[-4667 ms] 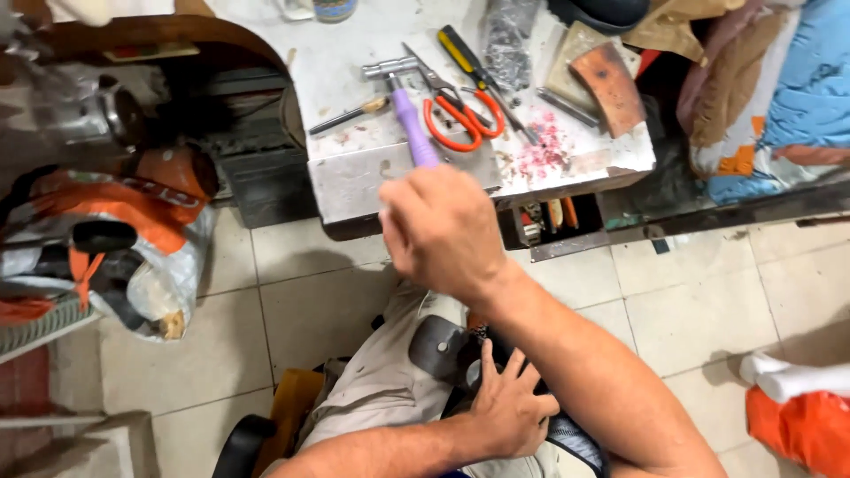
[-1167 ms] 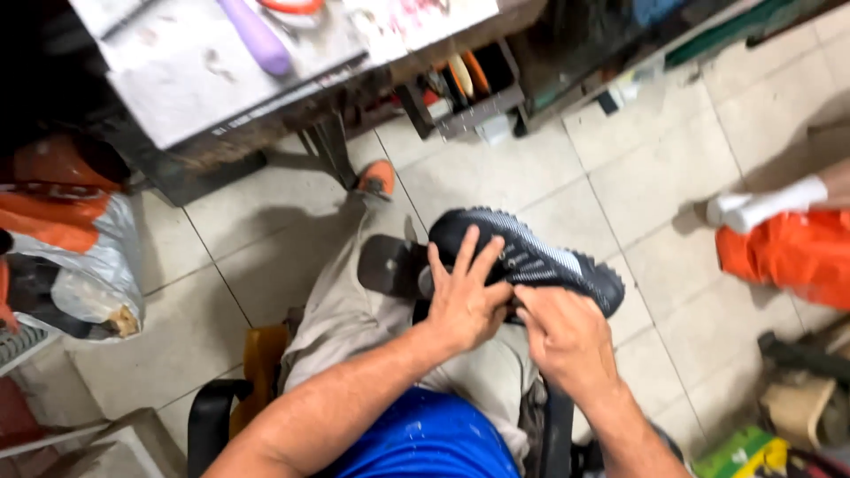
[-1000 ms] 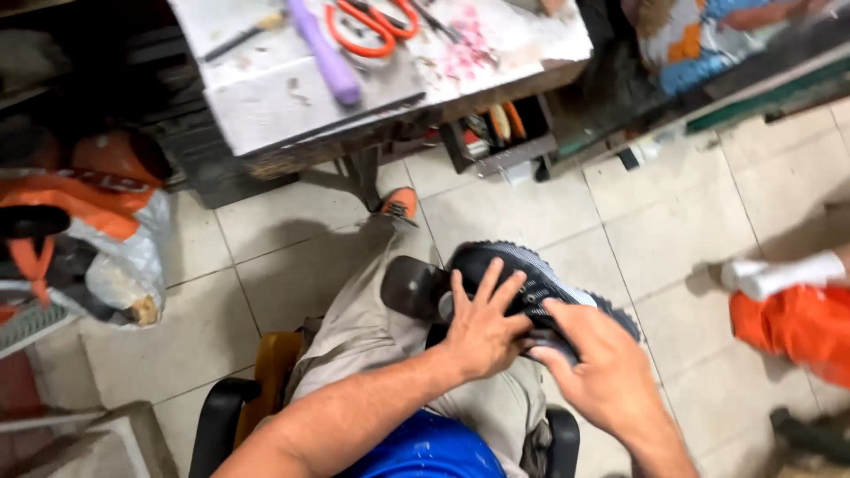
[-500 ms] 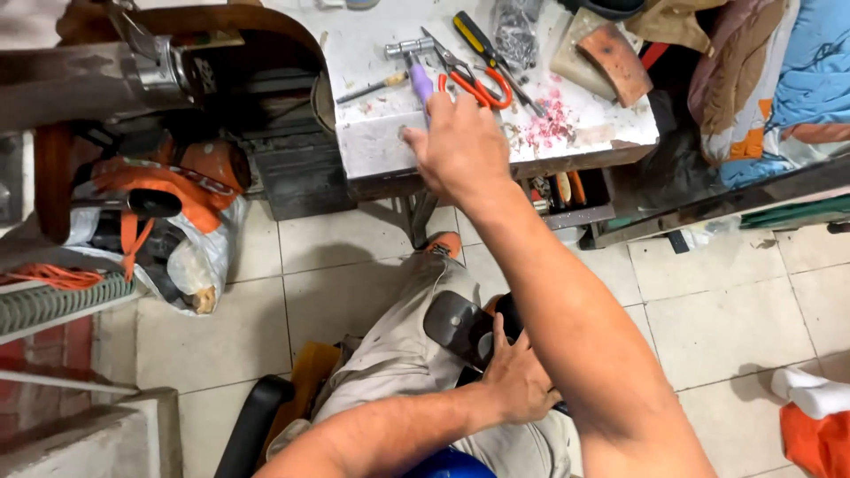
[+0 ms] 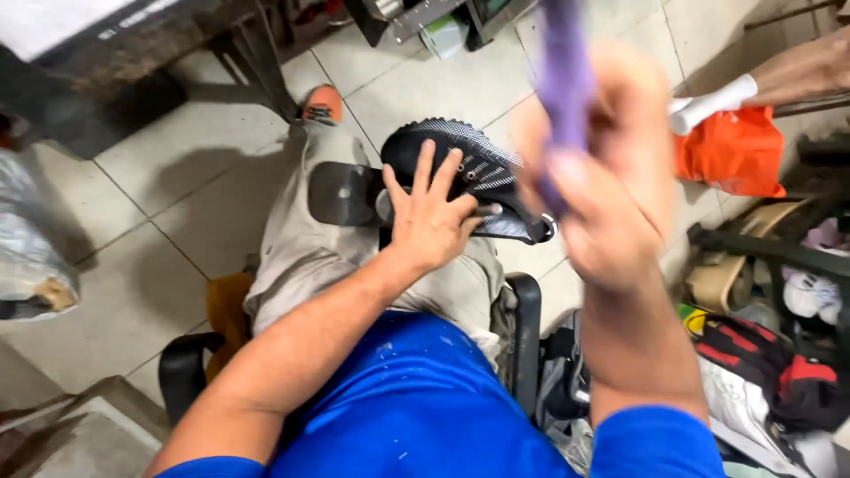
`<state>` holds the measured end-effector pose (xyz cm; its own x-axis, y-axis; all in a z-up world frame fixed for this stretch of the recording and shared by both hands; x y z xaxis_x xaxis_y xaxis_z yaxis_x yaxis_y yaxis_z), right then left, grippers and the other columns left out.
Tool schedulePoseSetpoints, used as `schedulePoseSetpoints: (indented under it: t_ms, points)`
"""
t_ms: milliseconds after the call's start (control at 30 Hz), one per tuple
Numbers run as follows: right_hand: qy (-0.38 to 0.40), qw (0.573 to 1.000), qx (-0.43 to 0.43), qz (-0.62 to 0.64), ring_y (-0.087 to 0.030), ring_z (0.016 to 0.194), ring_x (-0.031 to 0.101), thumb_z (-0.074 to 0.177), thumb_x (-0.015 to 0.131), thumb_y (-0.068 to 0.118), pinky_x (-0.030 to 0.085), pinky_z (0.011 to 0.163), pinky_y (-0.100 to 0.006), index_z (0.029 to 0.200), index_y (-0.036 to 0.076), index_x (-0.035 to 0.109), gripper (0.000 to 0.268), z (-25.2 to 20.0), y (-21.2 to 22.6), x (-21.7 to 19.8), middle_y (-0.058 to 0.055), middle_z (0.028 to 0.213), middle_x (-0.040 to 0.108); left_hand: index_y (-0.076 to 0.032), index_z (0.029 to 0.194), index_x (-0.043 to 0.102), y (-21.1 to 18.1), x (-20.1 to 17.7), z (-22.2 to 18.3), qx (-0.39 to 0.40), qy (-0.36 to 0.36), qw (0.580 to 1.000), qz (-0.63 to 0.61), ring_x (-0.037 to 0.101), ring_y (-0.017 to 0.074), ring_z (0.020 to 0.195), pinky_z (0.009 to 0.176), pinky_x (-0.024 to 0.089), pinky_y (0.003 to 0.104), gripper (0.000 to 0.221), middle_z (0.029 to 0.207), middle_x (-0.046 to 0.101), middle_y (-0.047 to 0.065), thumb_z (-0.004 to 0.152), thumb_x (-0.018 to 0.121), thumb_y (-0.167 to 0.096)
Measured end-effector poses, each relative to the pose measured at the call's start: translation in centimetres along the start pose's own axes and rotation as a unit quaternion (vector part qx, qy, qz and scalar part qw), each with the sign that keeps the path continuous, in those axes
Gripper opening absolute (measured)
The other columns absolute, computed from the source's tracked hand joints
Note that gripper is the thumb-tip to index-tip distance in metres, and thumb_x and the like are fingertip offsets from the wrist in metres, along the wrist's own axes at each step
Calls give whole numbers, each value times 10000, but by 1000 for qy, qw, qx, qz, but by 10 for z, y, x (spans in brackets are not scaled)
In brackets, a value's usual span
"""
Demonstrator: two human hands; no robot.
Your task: Repairing a black sneaker by manipulating the sole and upper using various hand tools
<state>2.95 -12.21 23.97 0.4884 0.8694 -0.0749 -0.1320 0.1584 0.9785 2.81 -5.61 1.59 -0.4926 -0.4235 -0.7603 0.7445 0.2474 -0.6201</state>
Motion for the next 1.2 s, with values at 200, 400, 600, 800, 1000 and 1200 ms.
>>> schedulePoseSetpoints:
  t_ms: [200, 400, 600, 800, 1000, 1200]
  points:
    - [-100, 978, 137, -120, -163, 536, 517, 974, 569, 228, 439, 520, -258, 1243, -83, 531, 413, -193, -67, -93, -149, 678, 622, -251, 921, 723, 2, 1, -3, 12, 14, 1000, -3, 202, 476, 1518, 966, 209, 919, 227, 1565, 435, 122, 815, 812, -430]
    - [-75, 943, 44, -321, -209, 451, 602, 940, 618, 30, 477, 408, -321, 1303, -152, 535, 415, -210, -53, -95, -210, 762, 715, -241, 918, 712, 0, 5, -4, 21, 18, 1000, 8, 169, 476, 1525, 960, 190, 928, 218, 1576, 414, 124, 832, 820, -409]
    - [1, 878, -61, -475, -357, 598, 637, 954, 664, 84, 505, 493, -434, 1229, 12, 692, 285, -175, -57, -78, -184, 895, 713, -252, 937, 705, 1, 9, -5, 8, 39, 999, 21, 128, 464, 1540, 975, 158, 929, 205, 1595, 391, 119, 859, 793, -420]
    - [-34, 907, -45, -418, -354, 595, 610, 984, 613, 86, 484, 517, -423, 1154, -29, 700, 224, -175, -46, -80, -184, 835, 674, -256, 948, 703, 1, 9, -5, -1, 55, 998, 18, 116, 458, 1545, 983, 150, 930, 199, 1605, 374, 111, 866, 786, -417]
    - [-51, 892, 24, -449, -290, 570, 579, 997, 631, 196, 466, 508, -397, 1073, 40, 740, 205, -179, -42, -91, -102, 797, 650, -239, 936, 684, 0, 4, -2, 15, 36, 999, 17, 153, 479, 1534, 955, 176, 933, 212, 1592, 393, 141, 853, 799, -397]
    - [-18, 875, -5, -484, -400, 703, 669, 983, 656, 119, 511, 559, -462, 1178, -2, 725, 240, -163, -45, -74, -218, 944, 714, -236, 922, 691, 0, 4, -3, 14, 33, 999, 13, 154, 480, 1533, 949, 178, 936, 203, 1590, 398, 143, 851, 807, -386]
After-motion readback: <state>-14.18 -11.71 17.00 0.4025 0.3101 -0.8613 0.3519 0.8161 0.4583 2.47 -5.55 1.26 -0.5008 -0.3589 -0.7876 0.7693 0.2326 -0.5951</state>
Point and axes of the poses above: each hand's wrist, its own z-axis towards the middle knuckle, its own x-axis out of the palm, y = z × x, the point moved 6 cm from there along z, towards the middle knuckle
